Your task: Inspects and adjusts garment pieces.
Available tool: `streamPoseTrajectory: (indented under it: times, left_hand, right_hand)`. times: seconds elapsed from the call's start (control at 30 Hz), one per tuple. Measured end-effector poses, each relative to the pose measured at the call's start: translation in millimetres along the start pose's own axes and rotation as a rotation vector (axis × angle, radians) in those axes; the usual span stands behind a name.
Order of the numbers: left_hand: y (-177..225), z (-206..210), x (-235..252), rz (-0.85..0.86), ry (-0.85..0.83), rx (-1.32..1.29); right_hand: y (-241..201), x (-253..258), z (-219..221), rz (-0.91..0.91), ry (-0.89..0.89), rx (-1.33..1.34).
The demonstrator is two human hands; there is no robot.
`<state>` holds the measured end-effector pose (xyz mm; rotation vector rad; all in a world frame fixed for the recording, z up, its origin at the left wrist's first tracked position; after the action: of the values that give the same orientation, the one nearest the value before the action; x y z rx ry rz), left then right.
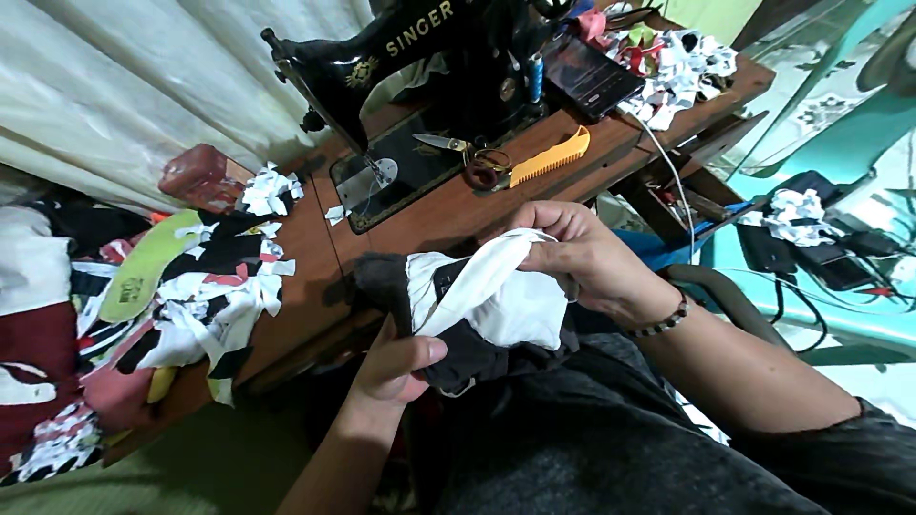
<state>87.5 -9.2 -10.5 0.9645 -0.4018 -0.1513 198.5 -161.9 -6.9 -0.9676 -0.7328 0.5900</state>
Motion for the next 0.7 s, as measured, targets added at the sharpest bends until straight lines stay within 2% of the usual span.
streamPoseTrajectory:
  times: [0.07,0.1,0.17,0.2,0.27,0.33,0.43,0.5,0.6,0.7]
  left_hand:
    - [1,-4,3,0.001,0.126,0.039]
    - [4,-7,5,0.0,0.27,0.11]
    - [16,-14,5,-0.012,0.558,0.413]
    - [26,-15,5,-0.005,0.621,0.619]
    - [45,-11,6,0.069,0.62,0.998]
    - [59,-3,5,0.164,0.6,1.185]
    - [66,11,5,0.3,0.512,1.235]
    - [68,14,7,0.328,0.463,1.282]
    - [68,11,11,0.239,0.426,1.39]
    - [63,9,14,0.147,0.389,1.317]
  right_hand:
    - [0,-1,-2,0.006,0.021,-0.008]
    - [-1,-2,-3,0.01,0.039,-0.014]
    - [-5,-4,-7,-0.004,0.065,-0.039]
    - [-8,-5,-8,-0.023,0.064,-0.062]
    - [-17,-8,-8,-0.082,0.065,-0.159]
    - [-28,-13,-6,-0.155,0.056,-0.287]
    - [-37,-17,-3,-0.239,0.047,-0.379]
    - [-39,-17,-4,-0.271,0.062,-0.423]
    - [-42,-12,-1,-0.302,-0.005,-0.439]
    - [-39,-10,3,-0.242,0.002,-0.359]
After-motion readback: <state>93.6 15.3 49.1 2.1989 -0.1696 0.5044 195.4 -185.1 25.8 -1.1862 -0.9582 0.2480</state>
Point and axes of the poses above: each hand's wrist, its own x-axis towards the middle knuckle, its own z-axis out of the palm, y = z × x, the point moved 8 cm from there along x, towards the middle knuckle, and after that the axes turned 6 degrees about -y, right-handed, at the moved point
